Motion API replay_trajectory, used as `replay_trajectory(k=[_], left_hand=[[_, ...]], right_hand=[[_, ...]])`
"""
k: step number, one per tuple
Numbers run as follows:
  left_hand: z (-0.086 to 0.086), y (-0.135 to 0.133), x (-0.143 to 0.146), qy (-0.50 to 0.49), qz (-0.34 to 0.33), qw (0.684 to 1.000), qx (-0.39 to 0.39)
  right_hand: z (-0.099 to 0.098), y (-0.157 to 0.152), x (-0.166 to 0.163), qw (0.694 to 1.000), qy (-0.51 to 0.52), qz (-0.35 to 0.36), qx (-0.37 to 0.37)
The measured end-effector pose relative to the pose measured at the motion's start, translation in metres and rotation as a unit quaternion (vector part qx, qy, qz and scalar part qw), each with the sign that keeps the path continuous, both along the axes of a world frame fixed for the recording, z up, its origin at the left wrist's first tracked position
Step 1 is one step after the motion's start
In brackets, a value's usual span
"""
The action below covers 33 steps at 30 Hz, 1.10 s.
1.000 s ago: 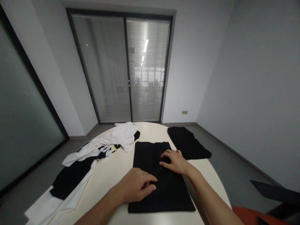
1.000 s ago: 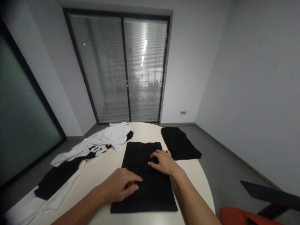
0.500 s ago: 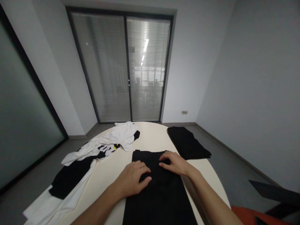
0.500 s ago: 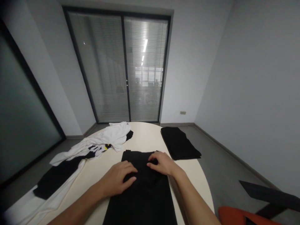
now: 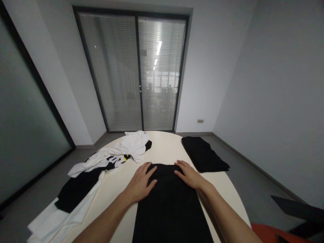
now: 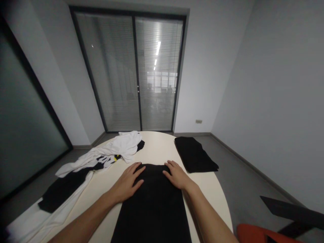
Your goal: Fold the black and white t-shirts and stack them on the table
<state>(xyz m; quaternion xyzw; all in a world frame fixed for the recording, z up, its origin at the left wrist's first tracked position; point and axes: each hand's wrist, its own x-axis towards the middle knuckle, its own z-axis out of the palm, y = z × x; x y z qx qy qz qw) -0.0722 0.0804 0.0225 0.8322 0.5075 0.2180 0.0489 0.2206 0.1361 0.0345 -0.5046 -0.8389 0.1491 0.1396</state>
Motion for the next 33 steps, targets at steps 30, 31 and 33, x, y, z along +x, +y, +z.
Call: replay_trajectory(k=[30,31,33], left_hand=[[0.025,-0.021,0.02,-0.012,0.015,1.0,0.021],[0.023,-0.024,0.022,-0.001,0.003,1.0,0.013],[0.017,-0.024,0.024,0.013,-0.008,1.0,0.007]], right_hand=[[0.035,-0.022,-0.013,0.996,-0.003,0.086,0.039],[0.032,-0.022,-0.013,0.996,-0.012,0.08,0.044],[0.024,-0.019,-0.012,0.997,-0.021,0.051,0.052]])
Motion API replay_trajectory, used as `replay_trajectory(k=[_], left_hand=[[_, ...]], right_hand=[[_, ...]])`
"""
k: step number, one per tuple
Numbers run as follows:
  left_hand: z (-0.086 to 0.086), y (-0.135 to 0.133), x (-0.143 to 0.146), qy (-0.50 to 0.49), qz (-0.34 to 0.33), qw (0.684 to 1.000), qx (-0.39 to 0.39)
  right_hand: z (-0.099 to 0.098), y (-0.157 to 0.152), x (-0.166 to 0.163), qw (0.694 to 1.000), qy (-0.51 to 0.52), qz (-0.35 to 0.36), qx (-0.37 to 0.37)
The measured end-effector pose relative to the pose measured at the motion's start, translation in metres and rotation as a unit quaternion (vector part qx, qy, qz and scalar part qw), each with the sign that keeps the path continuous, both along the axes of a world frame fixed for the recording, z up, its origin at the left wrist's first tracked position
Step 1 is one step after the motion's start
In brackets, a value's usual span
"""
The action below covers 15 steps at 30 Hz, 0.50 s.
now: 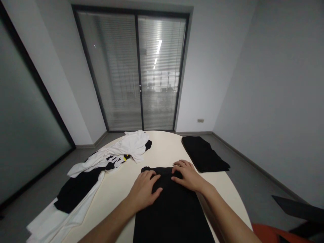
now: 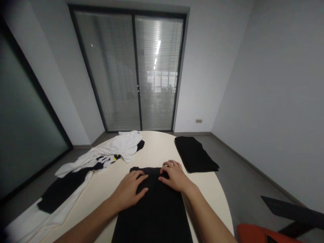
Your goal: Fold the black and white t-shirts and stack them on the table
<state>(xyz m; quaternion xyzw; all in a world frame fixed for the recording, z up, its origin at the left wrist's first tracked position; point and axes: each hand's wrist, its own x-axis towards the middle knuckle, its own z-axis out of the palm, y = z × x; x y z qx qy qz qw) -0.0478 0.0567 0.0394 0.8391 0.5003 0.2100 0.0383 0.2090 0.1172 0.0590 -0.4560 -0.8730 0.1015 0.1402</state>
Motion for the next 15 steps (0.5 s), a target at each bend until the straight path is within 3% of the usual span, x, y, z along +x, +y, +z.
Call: replay_trajectory(k=[4,10,15], left_hand=[[-0.013,0.013,-0.009,-0.004,0.025,1.0,-0.011],[-0.035,0.033,-0.031,-0.038,0.124,0.991,-0.01],[-0.05,0.051,-0.041,-0.151,0.106,0.983,-0.002]], right_hand=[[-0.016,0.011,0.004,0.998,0.003,-0.06,0.001],[-0.027,0.022,0.009,0.991,0.031,-0.132,0.003],[-0.036,0.035,0.016,0.987,0.046,-0.156,-0.002]])
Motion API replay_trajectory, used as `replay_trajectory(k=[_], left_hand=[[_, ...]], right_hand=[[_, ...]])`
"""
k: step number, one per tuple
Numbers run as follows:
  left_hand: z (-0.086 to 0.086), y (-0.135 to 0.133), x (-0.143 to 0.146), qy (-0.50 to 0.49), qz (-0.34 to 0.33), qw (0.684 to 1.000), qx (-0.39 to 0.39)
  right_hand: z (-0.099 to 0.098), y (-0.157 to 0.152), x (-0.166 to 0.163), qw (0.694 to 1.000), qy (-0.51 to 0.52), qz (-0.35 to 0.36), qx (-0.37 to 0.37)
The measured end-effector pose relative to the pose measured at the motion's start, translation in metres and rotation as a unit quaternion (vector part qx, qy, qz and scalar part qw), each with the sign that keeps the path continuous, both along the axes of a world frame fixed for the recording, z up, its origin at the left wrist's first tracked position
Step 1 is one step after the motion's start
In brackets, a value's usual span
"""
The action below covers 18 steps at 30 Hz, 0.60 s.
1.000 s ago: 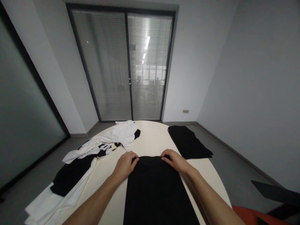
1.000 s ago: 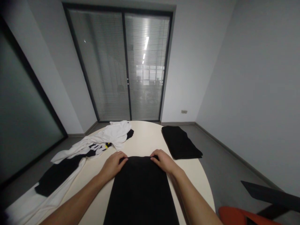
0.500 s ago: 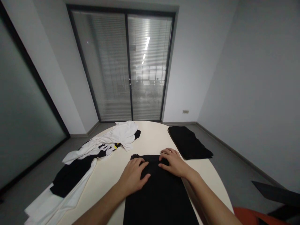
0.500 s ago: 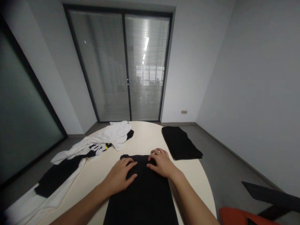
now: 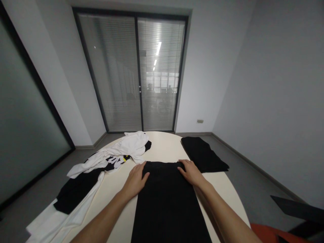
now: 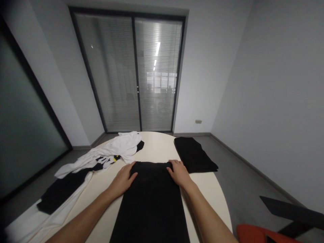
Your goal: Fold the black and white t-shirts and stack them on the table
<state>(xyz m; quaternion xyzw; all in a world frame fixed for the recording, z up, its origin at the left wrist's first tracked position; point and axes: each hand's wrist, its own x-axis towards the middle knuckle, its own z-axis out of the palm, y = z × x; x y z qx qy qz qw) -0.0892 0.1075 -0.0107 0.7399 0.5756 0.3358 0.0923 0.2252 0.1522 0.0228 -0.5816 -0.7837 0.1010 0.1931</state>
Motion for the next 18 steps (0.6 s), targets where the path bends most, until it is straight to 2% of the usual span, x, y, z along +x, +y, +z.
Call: replay_trajectory(k=[5,7,10,13,18], left_hand=[[-0.004,0.018,-0.002,-0.174,0.004,0.984,-0.03],[-0.003,0.021,-0.001,-0.198,-0.002,0.979,-0.048],[-0.001,0.02,-0.001,-0.159,0.002,0.986,-0.042],[0.001,0.016,-0.003,-0.129,0.019,0.991,-0.024],[0.0,0.017,-0.007,-0.084,0.021,0.996,-0.016]], right_hand=[[-0.006,0.012,0.007,0.995,0.101,-0.006,-0.005],[-0.006,0.014,0.009,0.989,0.145,-0.022,-0.021],[-0.004,0.014,0.014,0.982,0.174,-0.047,-0.056],[-0.002,0.013,0.019,0.983,0.159,-0.059,-0.074],[0.001,0.01,0.019,0.98,0.19,-0.026,-0.06]])
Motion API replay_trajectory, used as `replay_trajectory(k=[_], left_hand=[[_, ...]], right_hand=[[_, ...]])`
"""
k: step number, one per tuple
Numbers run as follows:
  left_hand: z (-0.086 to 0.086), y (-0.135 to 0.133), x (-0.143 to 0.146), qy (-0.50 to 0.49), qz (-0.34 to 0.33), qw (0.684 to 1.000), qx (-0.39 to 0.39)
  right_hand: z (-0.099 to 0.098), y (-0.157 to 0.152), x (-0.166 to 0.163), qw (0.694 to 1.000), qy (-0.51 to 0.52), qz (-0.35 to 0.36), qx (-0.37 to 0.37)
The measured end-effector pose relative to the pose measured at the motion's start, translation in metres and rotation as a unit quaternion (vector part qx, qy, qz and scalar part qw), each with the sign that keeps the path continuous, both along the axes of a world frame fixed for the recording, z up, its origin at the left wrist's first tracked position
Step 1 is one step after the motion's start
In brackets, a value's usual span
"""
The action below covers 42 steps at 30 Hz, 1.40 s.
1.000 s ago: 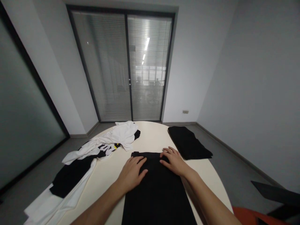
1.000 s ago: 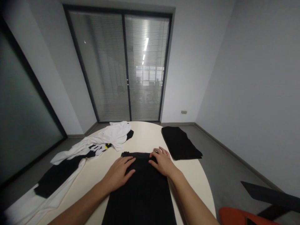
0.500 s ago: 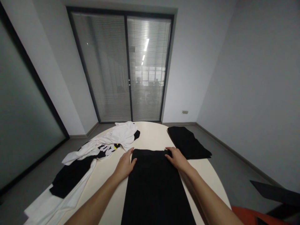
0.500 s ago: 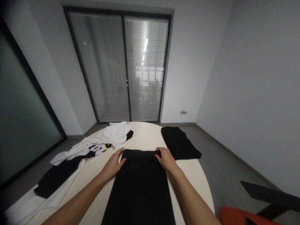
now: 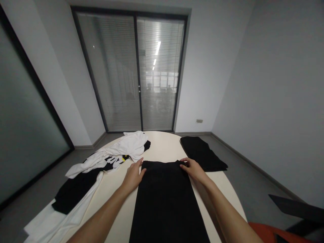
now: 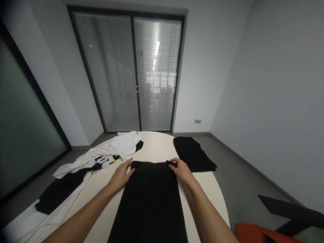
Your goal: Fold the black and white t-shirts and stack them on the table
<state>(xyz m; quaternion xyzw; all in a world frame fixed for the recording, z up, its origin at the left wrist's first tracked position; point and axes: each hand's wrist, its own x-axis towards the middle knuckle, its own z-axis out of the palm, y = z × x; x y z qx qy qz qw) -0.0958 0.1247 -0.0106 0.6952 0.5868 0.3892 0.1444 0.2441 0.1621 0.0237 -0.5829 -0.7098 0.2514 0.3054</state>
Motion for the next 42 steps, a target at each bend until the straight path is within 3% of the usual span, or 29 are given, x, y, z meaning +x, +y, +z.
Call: replay_trajectory(k=[6,10,14,20,26,30,34,37,42], left_hand=[[0.001,0.002,0.001,-0.009,-0.042,0.999,-0.01],[0.011,-0.005,0.008,0.004,-0.1,0.995,0.017],[0.023,-0.011,0.012,-0.034,-0.104,0.993,0.032],[0.023,-0.009,0.015,-0.191,-0.061,0.977,-0.075],[0.028,-0.011,0.016,-0.199,-0.071,0.97,-0.117],[0.041,-0.012,0.014,-0.22,-0.066,0.969,-0.09],[0.053,-0.013,0.01,-0.258,-0.049,0.964,-0.035],[0.064,-0.017,0.01,-0.318,-0.065,0.945,-0.043],[0.084,-0.029,0.004,-0.36,-0.08,0.926,-0.085]], right_hand=[[0.008,-0.005,0.0,1.0,-0.007,0.01,0.013],[0.018,-0.01,0.003,1.0,-0.027,0.004,-0.001],[0.024,-0.016,-0.002,0.998,0.032,0.011,-0.046],[0.03,-0.022,-0.01,0.969,0.202,0.028,-0.136],[0.033,-0.025,-0.005,0.948,0.239,0.045,-0.203],[0.032,-0.024,-0.005,0.947,0.267,0.061,-0.17],[0.036,-0.021,-0.008,0.952,0.288,0.098,-0.04],[0.044,-0.024,-0.013,0.95,0.285,0.124,0.036],[0.06,-0.037,-0.01,0.94,0.295,0.168,-0.036]])
